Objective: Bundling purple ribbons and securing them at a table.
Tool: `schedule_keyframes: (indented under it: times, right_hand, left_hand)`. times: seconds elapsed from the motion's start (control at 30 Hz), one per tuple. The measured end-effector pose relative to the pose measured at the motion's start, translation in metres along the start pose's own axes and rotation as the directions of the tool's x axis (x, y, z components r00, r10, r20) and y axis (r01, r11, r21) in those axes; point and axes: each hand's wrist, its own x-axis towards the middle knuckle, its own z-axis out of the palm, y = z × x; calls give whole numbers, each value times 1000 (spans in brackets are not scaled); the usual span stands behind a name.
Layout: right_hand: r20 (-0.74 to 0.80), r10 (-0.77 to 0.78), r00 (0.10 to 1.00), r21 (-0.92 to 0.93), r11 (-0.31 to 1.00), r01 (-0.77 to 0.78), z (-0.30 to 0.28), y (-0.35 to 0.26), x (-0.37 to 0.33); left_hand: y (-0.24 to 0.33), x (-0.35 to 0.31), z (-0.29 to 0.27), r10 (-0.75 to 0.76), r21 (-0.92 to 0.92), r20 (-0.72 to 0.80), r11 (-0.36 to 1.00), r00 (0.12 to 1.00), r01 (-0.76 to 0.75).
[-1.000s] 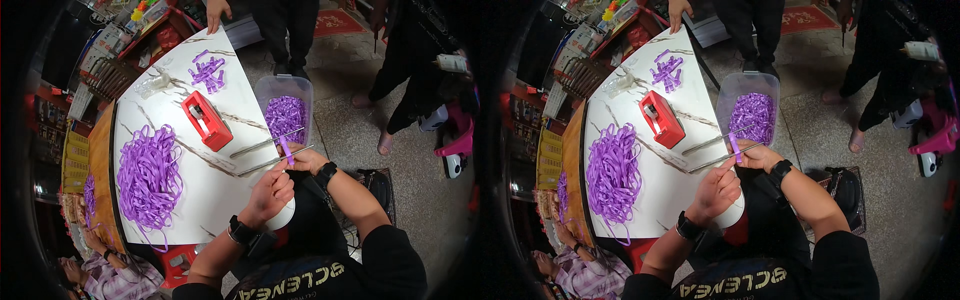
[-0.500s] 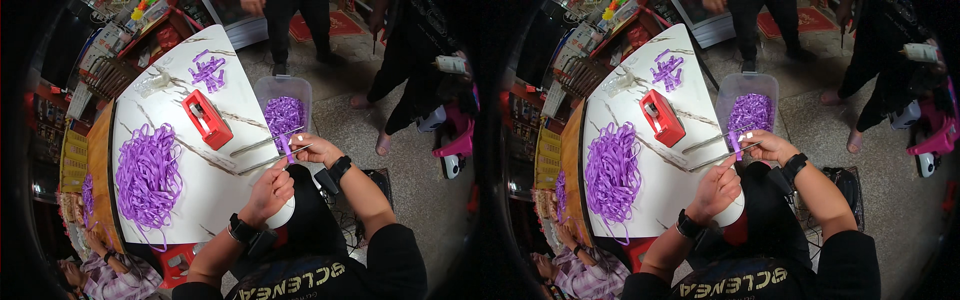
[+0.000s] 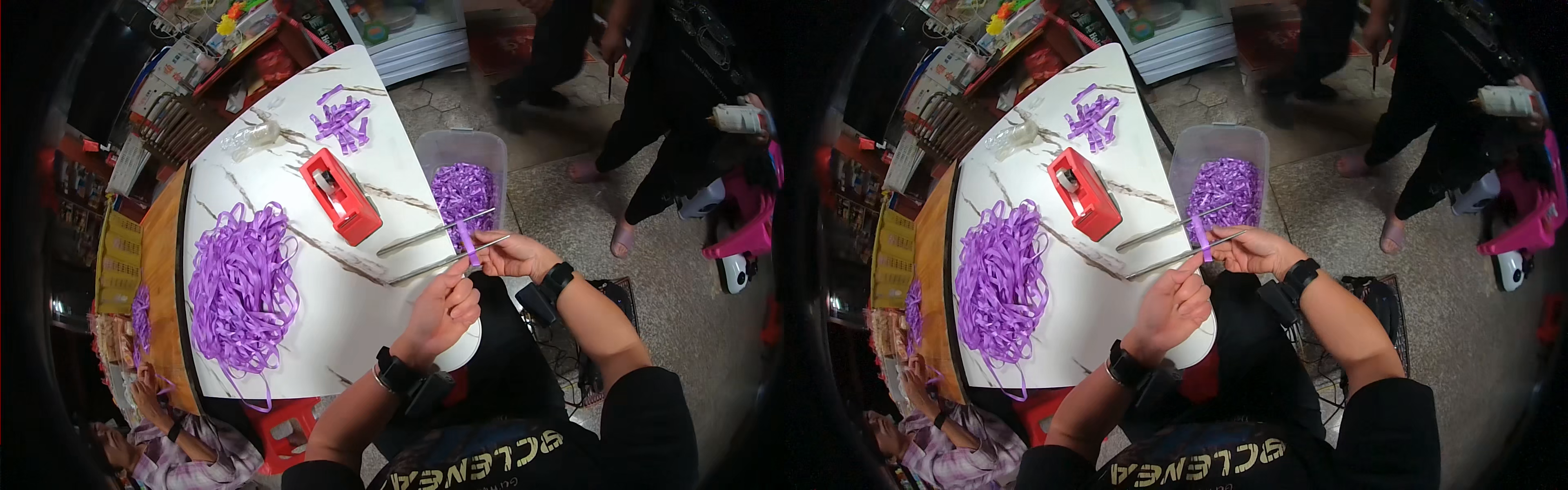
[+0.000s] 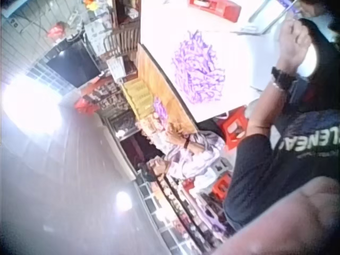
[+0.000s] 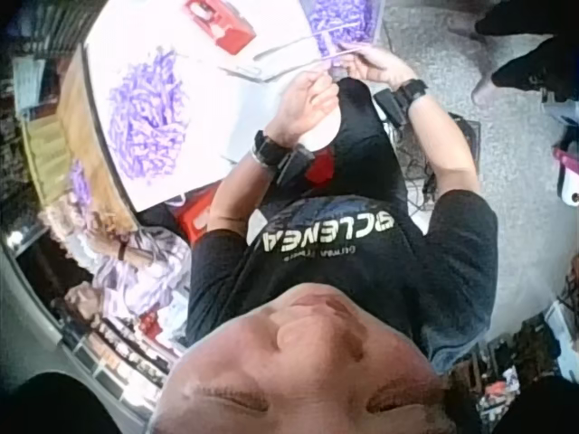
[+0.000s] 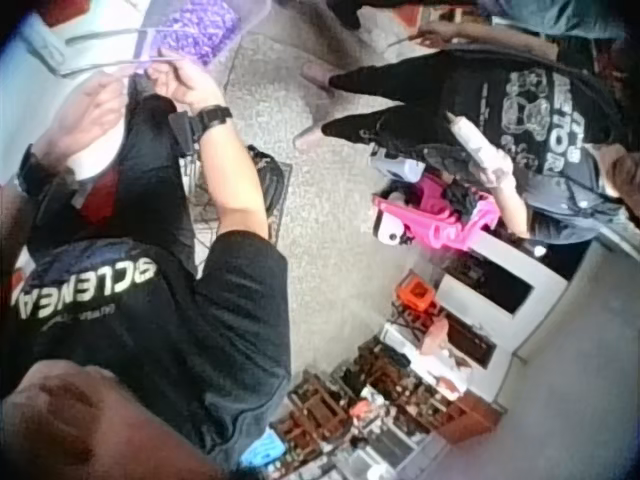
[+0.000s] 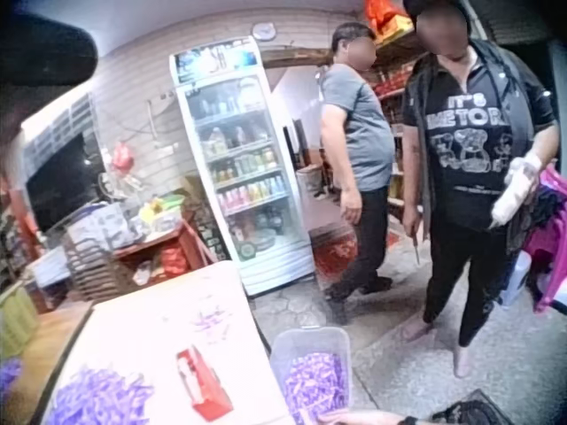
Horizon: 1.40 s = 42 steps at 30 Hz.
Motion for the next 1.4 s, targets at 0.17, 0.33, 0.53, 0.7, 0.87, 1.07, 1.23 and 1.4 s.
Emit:
schedule_keyframes:
  times: [0.17, 0.33, 0.53, 0.7, 0.87, 1.07, 1.23, 1.4]
  right_hand:
    - [57, -58, 997, -10, 998, 59, 1, 4, 3]
    - [-2, -111, 994, -141, 984, 110, 12, -4, 4]
    - [-102, -129, 986, -366, 927, 83, 16, -15, 3]
    - [-148, -162, 975, -463, 883, 77, 18, -19, 0]
    - [-176, -160, 971, -502, 863, 51, 22, -23, -2]
    - [-216, -153, 964, -532, 847, 16, 25, -30, -5]
    - [-185, -123, 975, -559, 829, -2, 36, -40, -13]
    - [-199, -155, 968, -563, 826, 17, 50, -44, -32]
  left_hand:
    - [0, -1, 0, 2, -6, -9, 1000, 1000, -2]
    - [1, -1, 1, -3, -16, -15, 1000, 1000, 3]
    - [1, 0, 1, -2, -7, -12, 1000, 1000, 2]
    - [1, 0, 0, -5, -18, -2, 1000, 1000, 5]
    - [1, -1, 2, -13, -30, 8, 999, 1000, 13]
    - [1, -1, 2, -12, -24, -12, 1000, 1000, 12]
    - [1, 0, 3, -7, -9, -6, 1000, 1000, 7]
    - [1, 0, -1, -1, -21, 3, 1000, 1000, 1]
